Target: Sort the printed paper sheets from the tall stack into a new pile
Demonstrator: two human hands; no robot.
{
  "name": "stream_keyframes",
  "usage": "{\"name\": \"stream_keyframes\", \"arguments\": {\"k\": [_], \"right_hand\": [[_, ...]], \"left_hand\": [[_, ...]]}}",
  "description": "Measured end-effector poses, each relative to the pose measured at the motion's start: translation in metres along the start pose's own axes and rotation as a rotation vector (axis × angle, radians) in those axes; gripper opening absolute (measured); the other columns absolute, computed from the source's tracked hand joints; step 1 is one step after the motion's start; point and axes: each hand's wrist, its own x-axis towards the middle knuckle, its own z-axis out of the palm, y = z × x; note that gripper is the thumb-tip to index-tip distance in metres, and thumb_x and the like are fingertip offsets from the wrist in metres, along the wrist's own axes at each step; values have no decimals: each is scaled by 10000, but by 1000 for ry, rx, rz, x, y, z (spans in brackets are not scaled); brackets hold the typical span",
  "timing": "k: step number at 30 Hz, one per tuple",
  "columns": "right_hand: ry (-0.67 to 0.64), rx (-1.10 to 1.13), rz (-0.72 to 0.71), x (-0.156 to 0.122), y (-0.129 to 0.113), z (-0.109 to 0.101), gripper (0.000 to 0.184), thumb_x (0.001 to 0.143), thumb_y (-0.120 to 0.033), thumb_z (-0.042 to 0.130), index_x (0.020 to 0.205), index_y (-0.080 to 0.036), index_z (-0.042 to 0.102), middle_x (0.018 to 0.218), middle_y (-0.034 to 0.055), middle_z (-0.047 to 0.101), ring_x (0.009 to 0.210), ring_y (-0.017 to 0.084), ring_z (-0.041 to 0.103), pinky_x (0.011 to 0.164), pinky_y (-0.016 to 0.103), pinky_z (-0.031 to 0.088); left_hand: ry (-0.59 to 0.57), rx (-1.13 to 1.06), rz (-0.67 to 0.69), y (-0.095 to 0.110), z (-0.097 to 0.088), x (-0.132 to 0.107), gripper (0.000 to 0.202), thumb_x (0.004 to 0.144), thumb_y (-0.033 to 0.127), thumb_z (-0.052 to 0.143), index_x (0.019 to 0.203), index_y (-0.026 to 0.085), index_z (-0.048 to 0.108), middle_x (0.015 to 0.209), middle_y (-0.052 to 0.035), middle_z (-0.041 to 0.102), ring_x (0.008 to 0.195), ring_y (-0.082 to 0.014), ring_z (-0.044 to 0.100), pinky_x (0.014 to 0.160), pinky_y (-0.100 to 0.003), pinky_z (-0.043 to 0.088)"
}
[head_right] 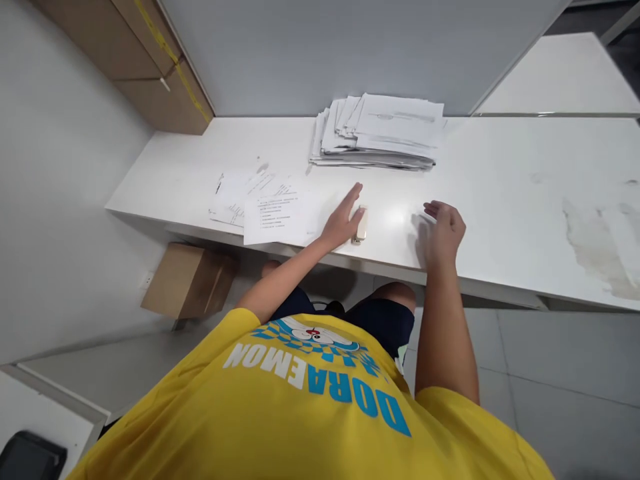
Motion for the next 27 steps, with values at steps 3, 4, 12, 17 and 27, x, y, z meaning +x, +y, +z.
{"name": "stream_keyframes", "arguments": {"k": [3, 4, 12, 17, 27], "right_hand": [[201, 231, 52, -38, -6, -20, 358, 792, -547, 390, 892, -253, 567, 1043, 152, 667, 1114, 292, 657, 1015, 502, 465], [204, 281, 80, -52, -6, -29, 382, 791, -587, 388, 884, -269, 577, 1067, 156, 668, 1163, 306, 639, 1032, 522, 453], [-118, 431, 456, -163, 41, -57, 594, 840, -770, 266, 833, -312, 644, 953, 102, 691, 935, 293, 685, 877, 513, 524], [-638, 510, 617, -203, 64, 2, 670, 787, -832, 411, 946, -246, 695, 952, 107, 722, 759, 207, 653, 643, 326, 491], [-990, 312, 458, -201, 39, 80, 671, 756, -815, 525, 992, -213, 702, 982, 110, 742, 742, 188, 649, 589, 282, 439]], "left_hand": [[147, 1, 16, -10, -31, -19, 509, 994, 252, 335, 1500, 215, 370, 1515, -75, 493, 1294, -187, 568, 1098, -331, 447], [163, 45, -6, -19, -50, -27, 501, 972, 231, 374, 1471, 219, 418, 1451, -75, 560, 1266, -200, 587, 1102, -358, 448], [284, 467, -405, -120, -232, -72, 708, 857, 443, 589, 1448, 87, 431, 1549, -209, 411, 1476, -355, 316, 1210, -560, 224], [0, 806, -571, -121, -250, -78, 780, 875, 582, 487, 1468, 84, 389, 1611, -197, 298, 1508, -379, 205, 1228, -521, 118], [62, 744, -755, -118, -256, -50, 584, 711, 598, 680, 1105, 181, 571, 1417, -201, 433, 1360, -405, 363, 1087, -523, 312]]}}
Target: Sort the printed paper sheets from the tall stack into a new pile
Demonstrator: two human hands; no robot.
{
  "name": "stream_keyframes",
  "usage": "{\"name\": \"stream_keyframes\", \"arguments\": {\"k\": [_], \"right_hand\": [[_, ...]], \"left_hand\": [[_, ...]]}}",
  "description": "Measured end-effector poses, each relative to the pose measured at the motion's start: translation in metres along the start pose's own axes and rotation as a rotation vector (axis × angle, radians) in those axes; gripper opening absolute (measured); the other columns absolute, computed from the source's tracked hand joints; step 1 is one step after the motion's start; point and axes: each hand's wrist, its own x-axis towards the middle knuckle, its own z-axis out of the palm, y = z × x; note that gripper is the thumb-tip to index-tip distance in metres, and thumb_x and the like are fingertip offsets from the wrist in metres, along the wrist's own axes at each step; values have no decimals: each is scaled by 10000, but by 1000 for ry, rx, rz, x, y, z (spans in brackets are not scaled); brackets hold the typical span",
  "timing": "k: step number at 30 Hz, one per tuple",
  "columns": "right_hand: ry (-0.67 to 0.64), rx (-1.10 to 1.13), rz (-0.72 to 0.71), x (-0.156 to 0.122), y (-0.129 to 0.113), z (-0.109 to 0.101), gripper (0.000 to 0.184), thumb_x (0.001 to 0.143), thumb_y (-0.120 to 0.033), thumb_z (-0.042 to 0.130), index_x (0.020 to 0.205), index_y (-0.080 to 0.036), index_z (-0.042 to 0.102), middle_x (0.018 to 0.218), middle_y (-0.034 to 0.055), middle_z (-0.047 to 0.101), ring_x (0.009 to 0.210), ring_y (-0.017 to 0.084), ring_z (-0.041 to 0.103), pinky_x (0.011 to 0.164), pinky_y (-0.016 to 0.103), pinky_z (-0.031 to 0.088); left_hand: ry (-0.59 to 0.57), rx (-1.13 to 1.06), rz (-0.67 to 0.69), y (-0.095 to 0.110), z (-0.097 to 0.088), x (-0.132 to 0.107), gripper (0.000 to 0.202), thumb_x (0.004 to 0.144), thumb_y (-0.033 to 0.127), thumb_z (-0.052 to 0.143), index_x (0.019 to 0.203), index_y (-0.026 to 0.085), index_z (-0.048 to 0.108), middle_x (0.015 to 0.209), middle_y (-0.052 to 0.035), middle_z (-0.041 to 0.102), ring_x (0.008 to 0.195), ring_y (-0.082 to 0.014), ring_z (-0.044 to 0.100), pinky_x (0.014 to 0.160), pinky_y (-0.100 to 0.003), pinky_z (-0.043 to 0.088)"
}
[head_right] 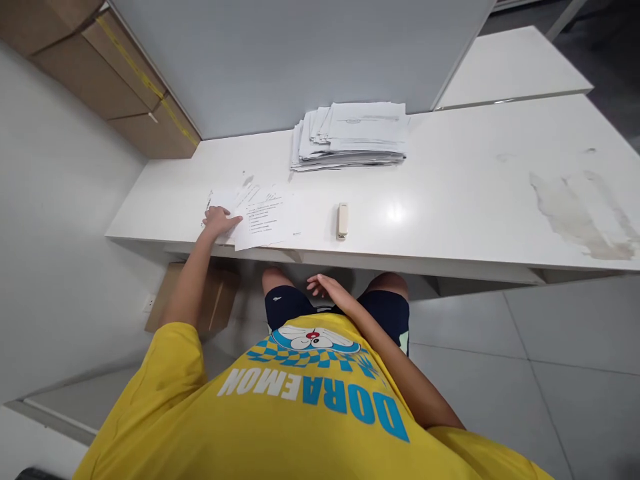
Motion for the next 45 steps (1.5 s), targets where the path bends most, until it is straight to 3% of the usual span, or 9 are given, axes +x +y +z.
{"name": "stream_keyframes", "arguments": {"k": [9, 16, 22, 25, 29, 32, 36, 41, 45], "right_hand": [[52, -50, 135, -2, 36, 2, 683, 675, -816, 597, 917, -185, 700, 875, 95, 739, 644, 164, 627, 521, 259, 397], [47, -74, 132, -2, 34, 0, 636, 694, -775, 607, 934, -193, 700, 897, 94, 742, 686, 174, 643, 553, 270, 425], [-19, -90, 54, -8, 6, 7, 549, 780, -701, 596, 995, -209, 710, 960, 91, 739, 782, 187, 660, 678, 311, 494], [-91, -72, 40, -10, -16, 19, 487, 801, -655, 623, 1017, -227, 705, 976, 83, 737, 832, 195, 673, 766, 338, 524], [-132, 121, 43, -2, -44, 39, 470, 777, -603, 700, 1100, -265, 651, 1028, 51, 731, 889, 202, 701, 859, 363, 551], [-26, 272, 26, 11, -58, 49, 486, 772, -614, 692, 1094, -254, 632, 1043, 53, 728, 932, 227, 703, 852, 383, 574], [195, 220, -39, 24, -65, 48, 495, 750, -598, 690, 1061, -216, 642, 1013, 74, 734, 1004, 263, 677, 857, 414, 576], [307, 107, -141, 16, -70, 38, 430, 732, -495, 693, 1036, -194, 647, 987, 69, 722, 1014, 259, 651, 873, 404, 547], [379, -21, -155, 1, -84, 27, 356, 728, -457, 688, 954, -186, 644, 901, 46, 696, 858, 222, 631, 785, 373, 536]], "left_hand": [[-12, -55, -43, -3, -3, -1, 655, 687, 580, 718, 1173, 190, 517, 1379, -204, 502, 1330, -405, 413, 1071, -532, 318], [16, -209, 46, -10, -4, -10, 255, 771, 363, 668, 952, 195, 604, 1192, -163, 620, 1167, -366, 550, 984, -503, 427], [148, -756, 47, -27, 10, -62, 225, 743, 261, 664, 948, 185, 612, 974, -93, 692, 928, -272, 651, 850, -430, 536], [191, -1115, -71, -34, 31, -97, 406, 706, 316, 729, 1069, 184, 602, 1062, -99, 700, 939, -242, 666, 798, -378, 560], [227, -1304, -189, -28, 62, -144, 475, 670, 458, 797, 1016, 161, 665, 1026, -97, 721, 891, -225, 675, 746, -328, 553], [251, -1342, -261, -18, 78, -173, 527, 671, 585, 785, 945, 146, 688, 932, -87, 727, 829, -214, 672, 700, -307, 534], [101, -1371, -325, -14, 88, -197, 591, 723, 696, 693, 967, 158, 679, 822, -72, 710, 682, -179, 641, 580, -291, 490], [-31, -1354, -195, -18, 83, -213, 501, 751, 623, 705, 979, 180, 651, 878, -76, 718, 691, -168, 654, 576, -277, 497], [-1, -1361, -85, -6, 72, -215, 559, 700, 554, 790, 1109, 204, 643, 1085, -97, 722, 848, -198, 685, 629, -266, 534]]}}
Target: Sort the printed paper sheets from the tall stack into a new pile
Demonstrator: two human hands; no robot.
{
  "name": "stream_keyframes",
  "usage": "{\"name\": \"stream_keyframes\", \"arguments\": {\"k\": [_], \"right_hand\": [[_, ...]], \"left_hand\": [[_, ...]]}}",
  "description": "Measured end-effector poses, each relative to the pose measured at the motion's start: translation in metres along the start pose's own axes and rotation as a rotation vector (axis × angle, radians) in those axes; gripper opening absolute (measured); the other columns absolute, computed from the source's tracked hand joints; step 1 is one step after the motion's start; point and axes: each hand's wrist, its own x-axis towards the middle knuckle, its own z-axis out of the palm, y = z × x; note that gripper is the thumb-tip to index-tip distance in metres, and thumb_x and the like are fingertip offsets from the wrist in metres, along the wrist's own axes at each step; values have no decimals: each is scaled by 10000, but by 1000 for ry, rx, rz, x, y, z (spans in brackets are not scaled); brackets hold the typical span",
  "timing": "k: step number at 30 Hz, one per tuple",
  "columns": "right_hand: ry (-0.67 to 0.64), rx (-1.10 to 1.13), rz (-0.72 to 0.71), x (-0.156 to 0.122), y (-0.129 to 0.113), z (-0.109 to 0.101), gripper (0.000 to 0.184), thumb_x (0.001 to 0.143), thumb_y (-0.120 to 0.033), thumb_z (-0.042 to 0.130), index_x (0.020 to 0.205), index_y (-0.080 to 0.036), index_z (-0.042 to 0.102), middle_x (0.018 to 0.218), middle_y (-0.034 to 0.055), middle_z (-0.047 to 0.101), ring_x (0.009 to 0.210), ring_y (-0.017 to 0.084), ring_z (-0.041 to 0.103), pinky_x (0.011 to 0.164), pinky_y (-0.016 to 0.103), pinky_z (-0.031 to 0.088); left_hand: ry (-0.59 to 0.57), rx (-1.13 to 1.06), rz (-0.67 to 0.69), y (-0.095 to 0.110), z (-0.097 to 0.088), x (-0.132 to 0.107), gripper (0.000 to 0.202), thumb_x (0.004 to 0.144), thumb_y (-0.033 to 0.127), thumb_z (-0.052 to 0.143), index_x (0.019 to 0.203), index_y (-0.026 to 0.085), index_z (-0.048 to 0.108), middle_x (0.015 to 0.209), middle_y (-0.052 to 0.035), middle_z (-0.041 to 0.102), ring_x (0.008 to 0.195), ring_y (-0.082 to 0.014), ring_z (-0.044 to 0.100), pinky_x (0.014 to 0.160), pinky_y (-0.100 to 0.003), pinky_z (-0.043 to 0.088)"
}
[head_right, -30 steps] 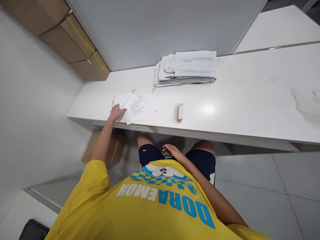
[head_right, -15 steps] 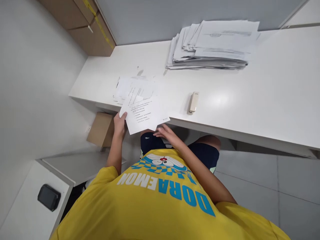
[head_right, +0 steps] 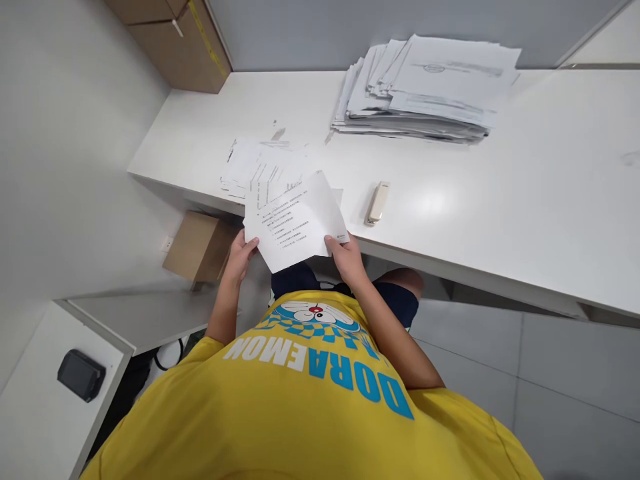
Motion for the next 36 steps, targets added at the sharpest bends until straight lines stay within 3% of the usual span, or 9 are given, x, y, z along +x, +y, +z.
{"name": "stream_keyframes", "arguments": {"k": [2, 5, 9, 13, 18, 22, 27, 33, 36], "right_hand": [[-2, -63, -64, -2, -11, -10, 332, 752, -455, 674, 950, -190, 644, 877, 38, 684, 823, 210, 613, 750, 359, 531], [42, -99, -139, -4, -27, -30, 329, 753, -456, 691, 947, -195, 643, 878, 42, 681, 819, 212, 605, 733, 360, 535], [126, -62, -243, -2, -44, -63, 395, 742, -466, 730, 1018, -203, 629, 942, 59, 680, 874, 222, 616, 773, 373, 551], [293, -31, -335, 8, -53, -94, 324, 745, -441, 713, 947, -215, 596, 837, 14, 636, 801, 178, 595, 743, 325, 545], [434, -25, -375, 22, -56, -126, 251, 745, -387, 670, 881, -231, 529, 832, -10, 599, 798, 161, 592, 785, 315, 534], [458, -68, -408, 22, -48, -151, 375, 767, -416, 666, 1060, -240, 513, 1020, 28, 617, 977, 192, 613, 911, 357, 523], [536, -184, -435, 18, -36, -174, 665, 732, -444, 712, 1296, -248, 419, 1352, 94, 500, 1262, 235, 506, 1033, 372, 460], [445, -188, -376, 31, -35, -179, 445, 798, -399, 631, 1184, -233, 483, 1140, 67, 607, 1048, 212, 583, 954, 394, 496], [432, -235, -371, 40, -35, -182, 488, 756, -361, 666, 1180, -229, 463, 1132, 62, 595, 1037, 211, 573, 939, 389, 496]], "left_hand": [[-18, 12, 36, 6, 10, 4, 621, 685, 542, 813, 1180, 211, 636, 1107, -97, 720, 845, -204, 681, 603, -263, 530], [-55, 68, 73, 13, 30, 15, 569, 700, 571, 794, 1104, 190, 669, 911, -68, 722, 685, -168, 625, 521, -261, 468], [-81, 196, 218, 21, 64, 33, 425, 755, 604, 734, 793, 189, 650, 659, -5, 608, 609, -145, 545, 549, -275, 443], [-91, 333, 355, 28, 107, 46, 571, 806, 636, 655, 513, 212, 408, 490, 31, 402, 571, -142, 489, 585, -285, 447], [-256, 257, 381, 31, 168, 59, 330, 798, 519, 713, 710, 214, 623, 752, -41, 671, 894, -243, 654, 858, -368, 519], [-376, 197, 376, 27, 204, 67, 297, 814, 461, 704, 945, 196, 684, 1012, -86, 731, 1093, -262, 647, 1008, -396, 479], [-367, 260, 455, 19, 222, 67, 358, 862, 541, 644, 1003, 214, 678, 979, -63, 733, 963, -235, 677, 898, -358, 525], [-331, 273, 583, 18, 222, 63, 476, 875, 667, 552, 965, 219, 688, 1077, -112, 709, 1090, -261, 649, 984, -392, 493], [-369, 214, 501, 14, 220, 71, 501, 828, 674, 611, 1005, 211, 686, 1164, -121, 694, 1167, -269, 628, 1025, -402, 478]]}}
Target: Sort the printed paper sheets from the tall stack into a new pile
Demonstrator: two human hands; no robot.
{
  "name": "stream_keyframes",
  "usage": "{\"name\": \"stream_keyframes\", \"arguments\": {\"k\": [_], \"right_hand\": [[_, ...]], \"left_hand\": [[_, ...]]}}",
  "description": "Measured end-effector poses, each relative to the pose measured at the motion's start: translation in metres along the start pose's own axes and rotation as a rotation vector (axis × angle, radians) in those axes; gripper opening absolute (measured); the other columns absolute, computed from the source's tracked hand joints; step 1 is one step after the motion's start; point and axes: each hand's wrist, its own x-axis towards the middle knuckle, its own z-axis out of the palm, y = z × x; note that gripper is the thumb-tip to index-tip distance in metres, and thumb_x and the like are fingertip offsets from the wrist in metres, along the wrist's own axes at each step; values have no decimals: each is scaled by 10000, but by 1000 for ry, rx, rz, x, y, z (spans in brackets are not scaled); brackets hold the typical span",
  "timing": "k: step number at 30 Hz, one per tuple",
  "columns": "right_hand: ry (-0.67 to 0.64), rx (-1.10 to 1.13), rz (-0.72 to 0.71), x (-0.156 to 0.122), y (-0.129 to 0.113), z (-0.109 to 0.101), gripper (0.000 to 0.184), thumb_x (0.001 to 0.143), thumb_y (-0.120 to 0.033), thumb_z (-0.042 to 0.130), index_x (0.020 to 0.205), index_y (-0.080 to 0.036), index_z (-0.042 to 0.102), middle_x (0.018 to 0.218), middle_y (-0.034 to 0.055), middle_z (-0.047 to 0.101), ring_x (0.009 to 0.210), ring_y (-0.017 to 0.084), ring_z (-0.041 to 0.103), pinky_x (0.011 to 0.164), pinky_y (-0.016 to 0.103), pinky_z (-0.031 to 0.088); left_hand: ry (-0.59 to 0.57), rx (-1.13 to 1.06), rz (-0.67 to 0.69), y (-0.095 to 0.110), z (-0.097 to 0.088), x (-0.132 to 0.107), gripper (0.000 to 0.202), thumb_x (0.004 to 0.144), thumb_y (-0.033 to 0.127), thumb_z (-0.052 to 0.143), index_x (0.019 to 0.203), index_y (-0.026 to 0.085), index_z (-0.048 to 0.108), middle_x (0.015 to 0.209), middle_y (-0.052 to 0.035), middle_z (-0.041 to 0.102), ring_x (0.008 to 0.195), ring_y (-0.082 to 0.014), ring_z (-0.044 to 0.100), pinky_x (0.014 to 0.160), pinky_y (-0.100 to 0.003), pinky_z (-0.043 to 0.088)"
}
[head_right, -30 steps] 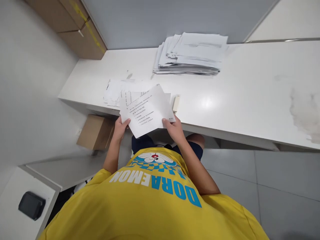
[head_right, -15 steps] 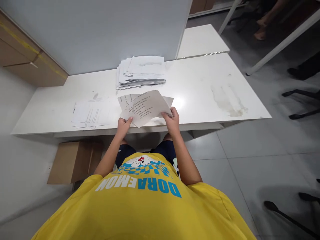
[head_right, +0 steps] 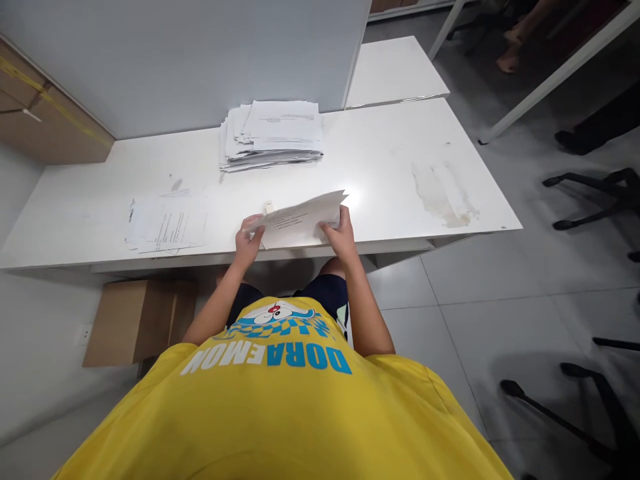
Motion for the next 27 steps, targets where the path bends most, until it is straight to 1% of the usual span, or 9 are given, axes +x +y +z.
{"name": "stream_keyframes", "arguments": {"k": [3, 5, 7, 12, 15, 18, 21, 25, 27], "right_hand": [[12, -23, -57, 8, 3, 1, 522, 734, -350, 680, 1183, -241, 438, 1176, 53, 564, 1088, 207, 551, 950, 371, 485], [48, -1, -87, 11, 4, 3, 483, 750, -366, 666, 1158, -245, 438, 1158, 46, 553, 1088, 202, 551, 946, 360, 483], [101, 34, -108, 9, 2, 6, 422, 774, -379, 643, 1121, -241, 446, 1103, 39, 548, 1050, 196, 561, 934, 353, 483], [206, 17, -101, -13, -3, 16, 358, 805, -392, 601, 1096, -236, 460, 1058, 31, 536, 1027, 188, 561, 930, 340, 473], [249, -52, -40, -26, -5, 18, 294, 805, -354, 568, 1053, -230, 470, 1034, 42, 559, 1011, 200, 561, 943, 359, 463], [266, -116, 27, -33, -8, 18, 192, 819, -322, 514, 984, -231, 478, 952, 42, 574, 928, 205, 563, 923, 383, 466], [265, -119, 33, -33, -12, 19, 175, 814, -308, 505, 970, -233, 479, 929, 36, 569, 910, 203, 562, 920, 391, 465], [280, -56, -73, -22, -12, 20, 225, 789, -286, 527, 1000, -232, 468, 1001, 33, 553, 1009, 199, 563, 978, 395, 446], [267, 4, -108, -14, -9, 21, 214, 776, -270, 518, 976, -236, 451, 973, 19, 539, 992, 190, 564, 967, 390, 454]], "left_hand": [[-99, -89, -133, -9, -3, 7, 568, 749, 623, 722, 1101, 181, 669, 1190, -130, 706, 1131, -288, 654, 992, -420, 509], [-147, -123, -156, -12, -5, 10, 574, 724, 594, 753, 1096, 165, 673, 1178, -136, 721, 1119, -302, 663, 992, -438, 515], [-162, -142, -150, -10, -6, 10, 558, 731, 582, 750, 1085, 157, 678, 1179, -143, 725, 1127, -310, 663, 1008, -451, 511], [-107, -158, -145, -6, -5, 7, 567, 748, 602, 732, 1089, 154, 666, 1175, -149, 726, 1135, -306, 665, 1026, -454, 505], [-114, -183, -131, -10, -4, 7, 614, 720, 632, 743, 1102, 159, 657, 1174, -148, 725, 1134, -305, 665, 1023, -446, 507], [-125, -219, -125, -15, -3, 9, 631, 715, 645, 744, 1101, 153, 663, 1150, -153, 728, 1123, -304, 670, 1009, -436, 516], [-59, -232, -109, -17, -1, 10, 609, 739, 653, 724, 1090, 157, 677, 1145, -145, 730, 1119, -295, 673, 990, -415, 526], [48, -214, -128, -16, 0, 11, 632, 777, 732, 624, 983, 139, 704, 1048, -139, 757, 1081, -299, 687, 941, -399, 547], [55, -216, -133, -14, 0, 12, 679, 763, 767, 603, 974, 130, 707, 1046, -146, 760, 1097, -308, 682, 949, -401, 547]]}}
